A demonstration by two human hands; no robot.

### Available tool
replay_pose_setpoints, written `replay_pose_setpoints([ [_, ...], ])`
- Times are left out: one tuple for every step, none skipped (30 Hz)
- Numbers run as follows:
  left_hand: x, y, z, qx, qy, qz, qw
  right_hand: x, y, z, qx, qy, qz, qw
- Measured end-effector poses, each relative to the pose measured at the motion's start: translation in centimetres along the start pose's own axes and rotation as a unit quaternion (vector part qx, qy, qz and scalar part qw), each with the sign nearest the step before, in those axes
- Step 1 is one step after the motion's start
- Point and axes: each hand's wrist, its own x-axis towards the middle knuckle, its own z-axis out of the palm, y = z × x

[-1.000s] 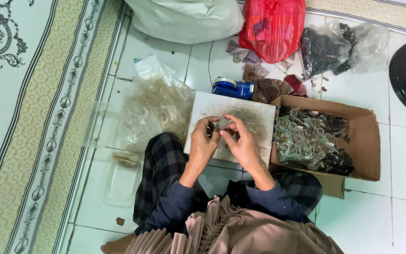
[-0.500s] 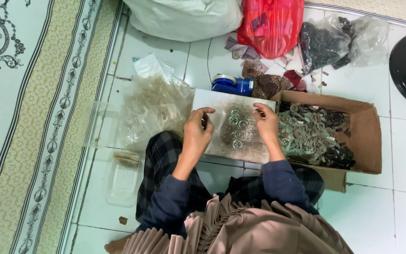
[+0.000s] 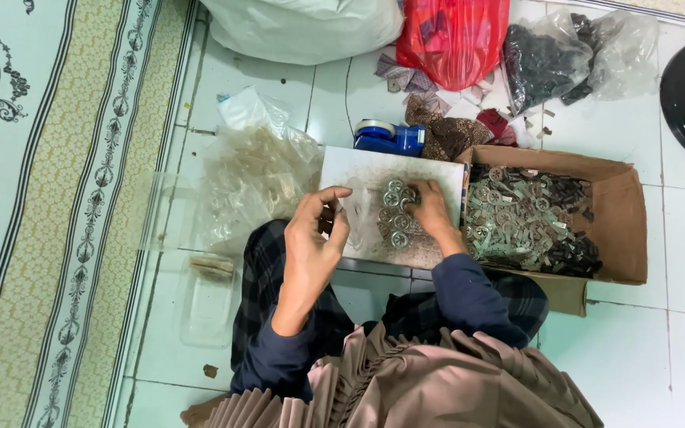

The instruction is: Sorting small metal components from a bulk container and placing them into individual plastic bags.

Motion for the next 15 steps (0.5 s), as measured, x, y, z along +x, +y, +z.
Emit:
replay_pose_setpoints([
  [0.2,-1.0,0.5,0.000,-0.001,-0.001,1.000,0.1,1.3,0.9,0.000,-0.001,0.001,1.000],
  [0.5,-2.0,1.0,0.003,-0.008,-0.011,1.000,0.2,2.5,1.8,0.026,0.022,0.017,0.999],
  [0.8,-2.9,1.4,0.007,-0.015,-0.021,1.000,0.4,3.8,2.7,0.052,0.044,0.033,0.997],
  [0.8,-5.2,2.3,0.007,-0.014,-0.021,1.000,0.3,4.5,3.2,0.052,0.044,0.033,0.997],
  [0.8,-7.5,3.2,-0.006,-0.029,-0.046,0.999,0.2,5.2,3.7,0.090,0.066,0.046,0.993],
  [1.0,-9.8,4.1,-0.020,-0.044,-0.068,0.996,0.4,5.8,4.1,0.128,0.089,0.057,0.986],
  [0.9,-10.8,4.4,-0.020,-0.044,-0.066,0.997,0.0,5.2,3.8,0.128,0.091,0.056,0.986],
  [0.7,-11.7,4.8,-0.020,-0.049,-0.087,0.995,-0.6,4.7,3.4,0.171,0.102,0.072,0.977],
  [0.4,-12.7,5.2,-0.020,-0.055,-0.107,0.992,-1.2,4.2,3.0,0.213,0.113,0.087,0.967],
  [0.4,-12.3,5.3,-0.021,-0.056,-0.108,0.992,-1.6,3.3,2.4,0.212,0.114,0.088,0.967],
  [0.5,-12.0,5.2,-0.020,-0.059,-0.119,0.991,-2.0,2.3,1.8,0.234,0.134,0.085,0.959],
  [0.4,-11.6,5.2,-0.018,-0.060,-0.130,0.990,-2.4,1.3,1.2,0.255,0.152,0.080,0.952],
  [0.4,-11.3,5.2,-0.018,-0.060,-0.131,0.989,-3.6,-1.0,0.0,0.254,0.150,0.080,0.952],
  [0.6,-11.1,5.2,-0.019,-0.057,-0.132,0.990,-4.6,-3.3,-1.2,0.347,0.149,0.030,0.925],
  [0.7,-10.8,5.2,-0.020,-0.054,-0.132,0.990,-5.6,-5.7,-2.5,0.436,0.146,-0.021,0.888],
])
